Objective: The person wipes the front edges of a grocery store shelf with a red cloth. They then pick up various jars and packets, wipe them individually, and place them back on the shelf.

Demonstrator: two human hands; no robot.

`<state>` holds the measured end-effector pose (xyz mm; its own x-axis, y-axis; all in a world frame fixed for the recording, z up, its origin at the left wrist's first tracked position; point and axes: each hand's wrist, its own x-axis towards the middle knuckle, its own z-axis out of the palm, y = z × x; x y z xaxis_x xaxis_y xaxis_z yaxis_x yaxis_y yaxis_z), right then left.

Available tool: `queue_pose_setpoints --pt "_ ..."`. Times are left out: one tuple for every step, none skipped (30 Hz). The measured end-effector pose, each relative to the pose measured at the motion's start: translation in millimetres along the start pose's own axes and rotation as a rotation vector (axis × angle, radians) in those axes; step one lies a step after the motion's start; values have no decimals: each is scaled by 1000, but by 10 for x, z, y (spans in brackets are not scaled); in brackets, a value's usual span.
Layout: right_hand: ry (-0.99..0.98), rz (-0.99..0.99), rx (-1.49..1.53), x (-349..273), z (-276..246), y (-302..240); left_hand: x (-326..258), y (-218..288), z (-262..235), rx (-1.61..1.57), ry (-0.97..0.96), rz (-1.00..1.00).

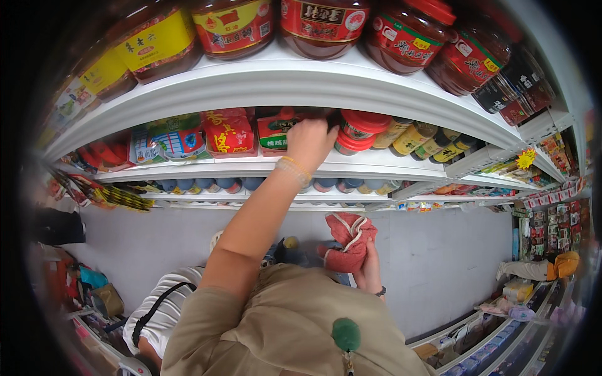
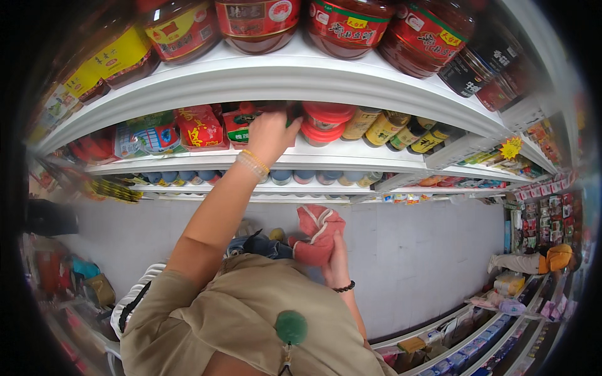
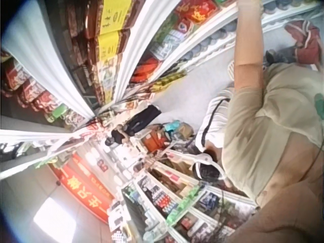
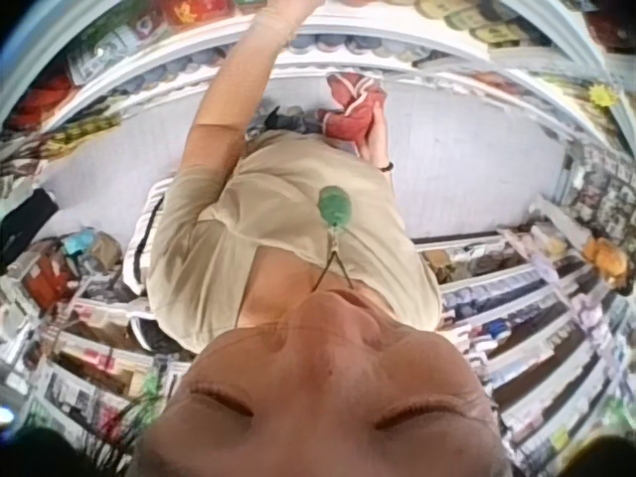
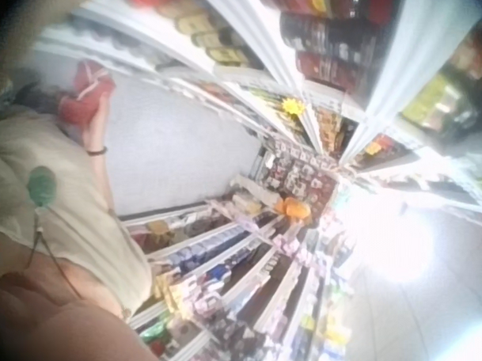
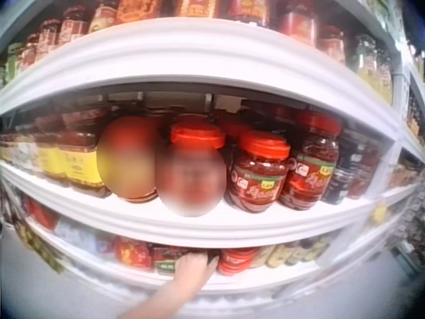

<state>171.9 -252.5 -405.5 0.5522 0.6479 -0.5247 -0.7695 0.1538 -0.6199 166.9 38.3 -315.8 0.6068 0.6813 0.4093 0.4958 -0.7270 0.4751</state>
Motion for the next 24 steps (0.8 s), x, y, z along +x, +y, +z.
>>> queue_pose_setpoints --pt "8 3 1 -5 3 1 49 11 30 -2 28 21" --pt "15 5 1 -16 16 -2 96 33 28 -46 121 17" --pt "23 8 1 -20 22 -2 144 19 50 -24 148 9" --pt "8 -3 9 -5 -29 16 180 16 70 -1 177 4" --pt "16 2 14 -11 -49 21 189 13 86 23 206 -1" --pt "22 6 19 -17 -66 29 172 10 102 28 260 21" --pt "35 10 26 -13 -65 31 175 0 126 31 308 45" --pt "26 19 28 -14 -51 14 178 -15 135 33 357 69" --pt "19 28 31 0 -34 8 185 -35 129 10 316 34" --pt "16 36 30 6 -36 -12 184 -27 118 -18 274 -5" --pt "13 43 29 8 -39 -21 179 -23 119 -45 232 -43" --pt "18 37 27 8 -48 -18 168 -26 136 -84 208 -45" --pt "17 32 26 24 -44 -3 163 -46 130 -118 190 -46" --pt "15 28 24 39 -45 16 158 -70 127 -151 171 -48" --pt "4 17 34 64 -70 25 167 -101 169 -131 171 7" --pt "-12 16 40 98 -109 43 167 -179 237 -103 172 53" --pt "-28 15 50 119 -138 58 173 -240 290 -74 171 102" --pt "-41 35 60 121 -161 64 176 -280 348 -75 209 123" --pt "-36 49 61 115 -143 51 178 -266 338 -117 203 110" --pt "-32 62 62 95 -104 28 177 -259 323 -160 197 96" --pt "-27 75 63 85 -80 23 172 -263 297 -204 191 83" --pt "-50 70 57 97 -95 21 157 -206 251 -197 171 41" --pt "-42 59 48 90 -94 14 119 -139 178 -191 151 0" --pt "-33 47 40 74 -72 5 104 -98 133 -185 131 -41"
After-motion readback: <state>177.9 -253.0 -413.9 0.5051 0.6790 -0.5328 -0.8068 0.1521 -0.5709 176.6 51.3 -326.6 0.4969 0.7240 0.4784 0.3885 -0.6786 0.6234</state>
